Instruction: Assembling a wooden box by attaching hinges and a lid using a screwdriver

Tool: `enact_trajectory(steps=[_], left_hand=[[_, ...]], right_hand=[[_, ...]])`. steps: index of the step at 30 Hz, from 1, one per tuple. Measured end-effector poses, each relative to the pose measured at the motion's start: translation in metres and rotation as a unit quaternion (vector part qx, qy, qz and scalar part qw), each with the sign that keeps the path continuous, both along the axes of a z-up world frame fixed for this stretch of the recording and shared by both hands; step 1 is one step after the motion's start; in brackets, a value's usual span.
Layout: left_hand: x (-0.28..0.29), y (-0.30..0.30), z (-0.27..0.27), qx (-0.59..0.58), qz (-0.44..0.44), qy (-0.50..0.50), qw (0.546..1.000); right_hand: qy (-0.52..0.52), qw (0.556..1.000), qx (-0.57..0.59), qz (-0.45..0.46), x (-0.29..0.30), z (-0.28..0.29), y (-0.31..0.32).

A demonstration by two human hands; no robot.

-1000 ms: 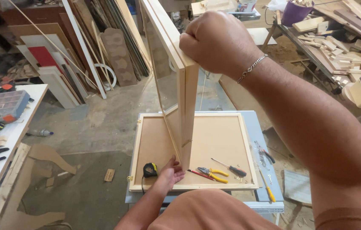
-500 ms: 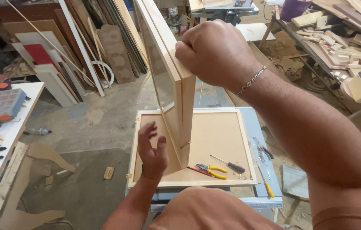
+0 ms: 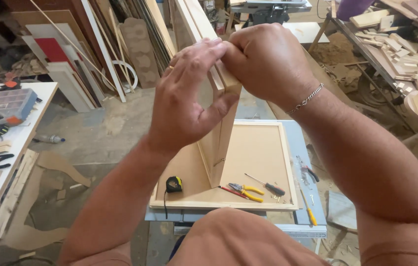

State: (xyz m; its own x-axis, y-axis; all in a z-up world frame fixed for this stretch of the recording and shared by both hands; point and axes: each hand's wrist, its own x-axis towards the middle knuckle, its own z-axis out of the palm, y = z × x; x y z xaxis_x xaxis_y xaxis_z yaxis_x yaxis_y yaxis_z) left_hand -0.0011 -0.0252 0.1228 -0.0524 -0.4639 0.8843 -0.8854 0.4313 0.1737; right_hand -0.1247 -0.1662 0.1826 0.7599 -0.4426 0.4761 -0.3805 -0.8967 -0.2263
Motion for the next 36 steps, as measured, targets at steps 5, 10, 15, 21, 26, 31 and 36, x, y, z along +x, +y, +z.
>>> enact_trajectory(steps=[5, 10, 15, 21, 26, 31, 36], left_hand=[[-0.001, -0.005, 0.002, 0.012, 0.0, 0.02, 1.0], [0.001, -0.006, 0.003, 0.01, 0.0, 0.018, 1.0], [0.003, -0.003, 0.015, 0.012, -0.009, -0.049, 0.999], [0.011, 0.002, 0.026, -0.006, -0.015, -0.072, 0.997], [0.01, 0.0, 0.03, -0.004, -0.024, -0.096, 0.995], [0.007, -0.001, 0.028, 0.001, -0.018, -0.097, 0.995], [0.01, 0.003, 0.033, 0.015, -0.002, -0.118, 0.993]], right_hand=[[-0.049, 0.999, 0.019, 0.001, -0.002, -0.011, -0.004], [-0.067, 0.994, 0.073, 0.037, -0.006, -0.014, -0.001], [-0.131, 0.971, 0.124, 0.159, -0.011, -0.031, -0.007], [-0.183, 0.95, 0.177, 0.183, -0.022, -0.048, 0.001], [-0.279, 0.922, 0.205, 0.176, -0.041, -0.108, 0.012], [-0.294, 0.912, 0.278, 0.068, -0.063, -0.201, 0.042], [-0.123, 0.829, 0.538, -0.09, -0.073, -0.235, 0.079]])
